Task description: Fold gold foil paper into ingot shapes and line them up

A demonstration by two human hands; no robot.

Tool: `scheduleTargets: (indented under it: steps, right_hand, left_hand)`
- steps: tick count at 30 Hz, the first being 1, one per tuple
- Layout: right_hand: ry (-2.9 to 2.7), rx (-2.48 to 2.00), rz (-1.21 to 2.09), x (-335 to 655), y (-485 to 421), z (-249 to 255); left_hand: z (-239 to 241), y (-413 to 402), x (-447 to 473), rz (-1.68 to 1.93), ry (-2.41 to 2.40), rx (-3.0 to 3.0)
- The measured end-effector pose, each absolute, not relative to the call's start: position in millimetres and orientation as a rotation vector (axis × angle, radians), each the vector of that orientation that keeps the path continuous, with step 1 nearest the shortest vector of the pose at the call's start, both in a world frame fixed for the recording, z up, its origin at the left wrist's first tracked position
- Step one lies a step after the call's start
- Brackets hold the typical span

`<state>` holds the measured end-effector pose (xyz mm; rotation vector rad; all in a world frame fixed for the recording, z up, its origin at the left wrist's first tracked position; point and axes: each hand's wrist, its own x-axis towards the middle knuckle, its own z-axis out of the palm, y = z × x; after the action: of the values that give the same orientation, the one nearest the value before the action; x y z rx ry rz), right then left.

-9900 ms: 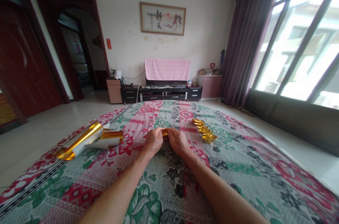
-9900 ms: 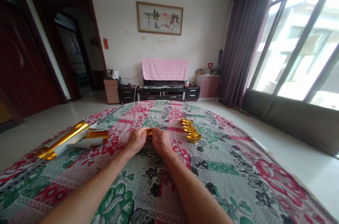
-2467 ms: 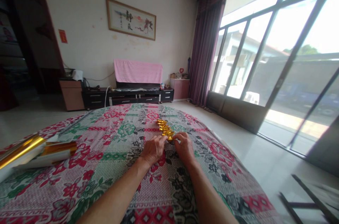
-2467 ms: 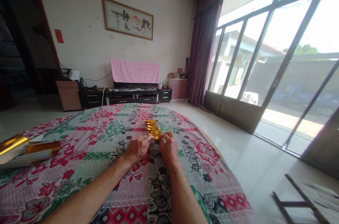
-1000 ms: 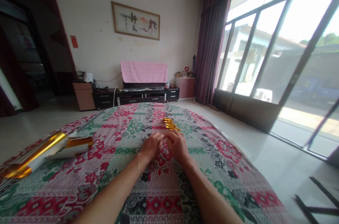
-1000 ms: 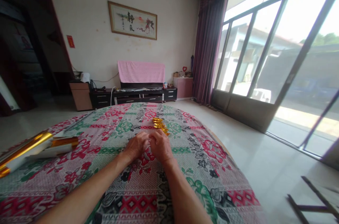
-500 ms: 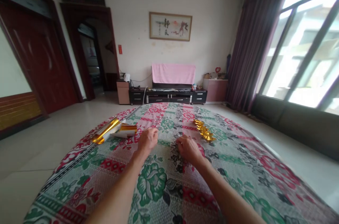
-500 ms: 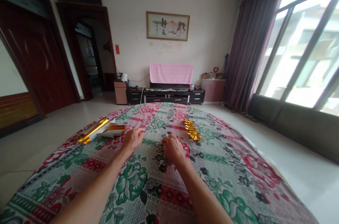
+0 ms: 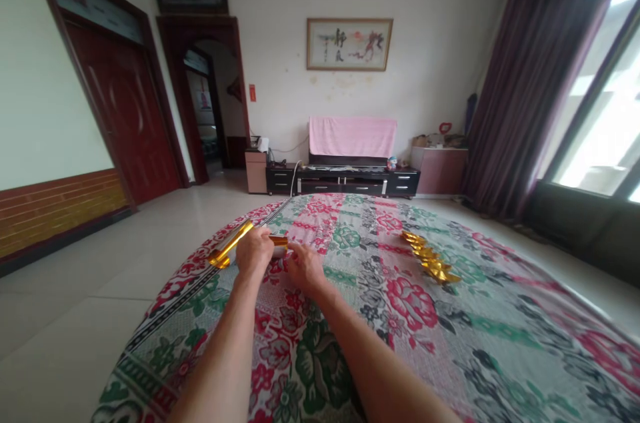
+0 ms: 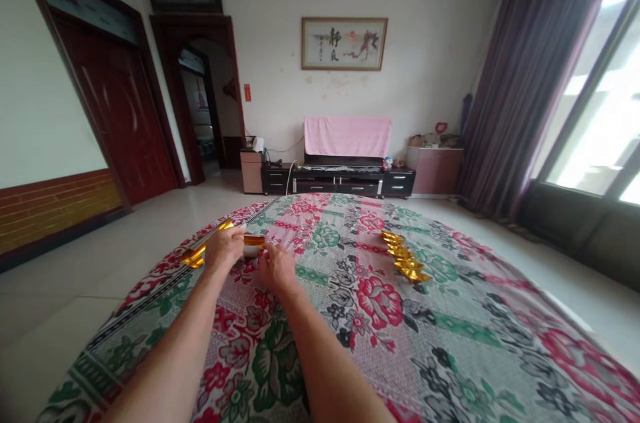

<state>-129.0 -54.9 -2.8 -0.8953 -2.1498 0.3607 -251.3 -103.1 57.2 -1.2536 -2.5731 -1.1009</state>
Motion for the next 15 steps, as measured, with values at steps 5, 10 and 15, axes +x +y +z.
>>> scheduleTargets:
  steps: [5, 10, 15]
  right_hand:
    - [-2.192, -0.958, 0.329, -144, -51, -3]
    - [-2.147, -0.987, 0.306, -144, -54, -3]
    - [-2.127, -0.970, 0.385, -141, -55, -3]
  left_hand:
    - [44, -102, -246, -1.044, -2.599, -1.282]
    - [39, -101, -243, -0.961, -2.663, -1.295]
    - [37, -100, -246, -0.906, -2.688, -1.293]
